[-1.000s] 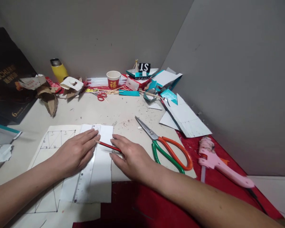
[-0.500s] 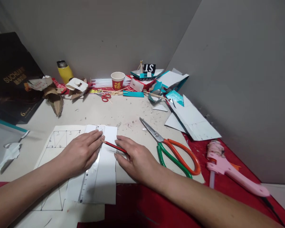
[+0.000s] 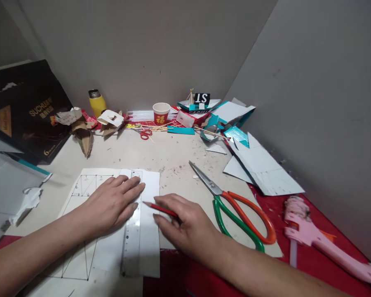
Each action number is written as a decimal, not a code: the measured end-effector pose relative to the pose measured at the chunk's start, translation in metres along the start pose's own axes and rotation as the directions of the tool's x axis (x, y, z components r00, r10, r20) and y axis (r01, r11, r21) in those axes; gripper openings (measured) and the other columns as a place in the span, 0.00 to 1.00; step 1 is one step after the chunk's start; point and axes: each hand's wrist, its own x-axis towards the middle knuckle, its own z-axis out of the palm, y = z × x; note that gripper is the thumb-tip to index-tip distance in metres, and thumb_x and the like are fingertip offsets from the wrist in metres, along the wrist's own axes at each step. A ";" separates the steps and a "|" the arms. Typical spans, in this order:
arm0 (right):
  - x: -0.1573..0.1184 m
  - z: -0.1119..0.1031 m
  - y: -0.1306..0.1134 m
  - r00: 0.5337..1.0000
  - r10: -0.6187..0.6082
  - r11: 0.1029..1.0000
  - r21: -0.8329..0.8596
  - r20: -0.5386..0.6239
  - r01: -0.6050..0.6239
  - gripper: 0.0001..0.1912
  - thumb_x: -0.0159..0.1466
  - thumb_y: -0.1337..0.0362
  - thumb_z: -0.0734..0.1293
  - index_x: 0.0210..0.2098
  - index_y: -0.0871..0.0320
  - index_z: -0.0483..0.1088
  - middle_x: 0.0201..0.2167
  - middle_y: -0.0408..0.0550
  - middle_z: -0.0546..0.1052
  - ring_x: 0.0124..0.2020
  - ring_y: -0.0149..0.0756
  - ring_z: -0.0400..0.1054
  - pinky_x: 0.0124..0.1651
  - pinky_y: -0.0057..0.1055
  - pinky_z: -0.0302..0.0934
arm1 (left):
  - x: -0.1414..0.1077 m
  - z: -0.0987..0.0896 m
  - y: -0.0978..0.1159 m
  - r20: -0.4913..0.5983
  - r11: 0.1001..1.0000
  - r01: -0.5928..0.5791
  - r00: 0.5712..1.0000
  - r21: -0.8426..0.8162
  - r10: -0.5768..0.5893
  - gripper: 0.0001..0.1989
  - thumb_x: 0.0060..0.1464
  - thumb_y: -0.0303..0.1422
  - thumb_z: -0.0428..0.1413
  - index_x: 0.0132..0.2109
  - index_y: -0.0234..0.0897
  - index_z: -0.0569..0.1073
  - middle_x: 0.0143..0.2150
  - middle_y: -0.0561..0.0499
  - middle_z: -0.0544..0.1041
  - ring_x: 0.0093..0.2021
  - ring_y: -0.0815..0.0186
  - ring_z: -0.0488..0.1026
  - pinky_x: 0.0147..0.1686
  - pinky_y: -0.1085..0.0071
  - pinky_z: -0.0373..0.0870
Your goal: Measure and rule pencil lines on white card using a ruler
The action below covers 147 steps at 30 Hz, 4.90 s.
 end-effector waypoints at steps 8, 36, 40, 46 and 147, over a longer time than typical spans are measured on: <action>-0.006 0.007 -0.014 0.941 0.023 1.000 -0.016 0.339 -0.018 0.18 0.62 0.64 0.65 0.52 0.56 0.67 0.35 0.48 0.74 0.32 0.35 0.70 0.33 0.31 0.65 | 0.000 0.007 -0.021 -0.034 0.994 0.009 0.999 -0.107 -0.013 0.24 0.59 0.46 0.54 0.58 0.40 0.64 0.68 0.39 0.59 0.68 0.47 0.54 0.61 0.49 0.56; -0.021 0.014 -0.015 0.943 0.140 0.984 -0.150 0.303 -0.097 0.48 0.57 0.62 0.70 0.70 0.53 0.43 0.57 0.59 0.72 0.50 0.50 0.73 0.48 0.41 0.71 | 0.008 0.005 -0.022 -0.145 0.428 0.208 0.739 -0.880 -0.658 0.11 0.59 0.37 0.52 0.48 0.43 0.66 0.32 0.56 0.68 0.26 0.69 0.66 0.27 0.70 0.66; -0.019 0.009 -0.016 0.970 0.003 0.986 -0.163 0.242 0.037 0.47 0.59 0.62 0.70 0.69 0.51 0.41 0.53 0.56 0.75 0.48 0.47 0.75 0.44 0.39 0.72 | 0.008 0.003 -0.020 -0.084 0.255 0.177 0.644 -0.950 -0.760 0.09 0.57 0.38 0.56 0.43 0.41 0.68 0.34 0.57 0.68 0.23 0.73 0.65 0.24 0.73 0.64; -0.002 -0.015 -0.031 0.967 -0.109 0.939 -0.296 0.230 0.176 0.29 0.66 0.67 0.60 0.65 0.54 0.50 0.49 0.56 0.77 0.46 0.43 0.76 0.44 0.37 0.73 | 0.007 -0.011 -0.035 -0.019 0.142 0.136 0.656 -0.980 -0.754 0.08 0.59 0.36 0.57 0.39 0.34 0.71 0.31 0.56 0.71 0.25 0.73 0.67 0.25 0.74 0.67; 0.111 -0.051 0.034 0.682 0.329 0.944 -0.246 0.654 -0.220 0.18 0.65 0.50 0.62 0.36 0.59 0.72 0.31 0.44 0.76 0.31 0.34 0.69 0.31 0.27 0.61 | -0.054 -0.010 -0.009 0.259 0.884 0.456 0.846 0.105 -0.467 0.34 0.63 0.42 0.46 0.69 0.29 0.52 0.70 0.31 0.49 0.69 0.41 0.47 0.62 0.45 0.57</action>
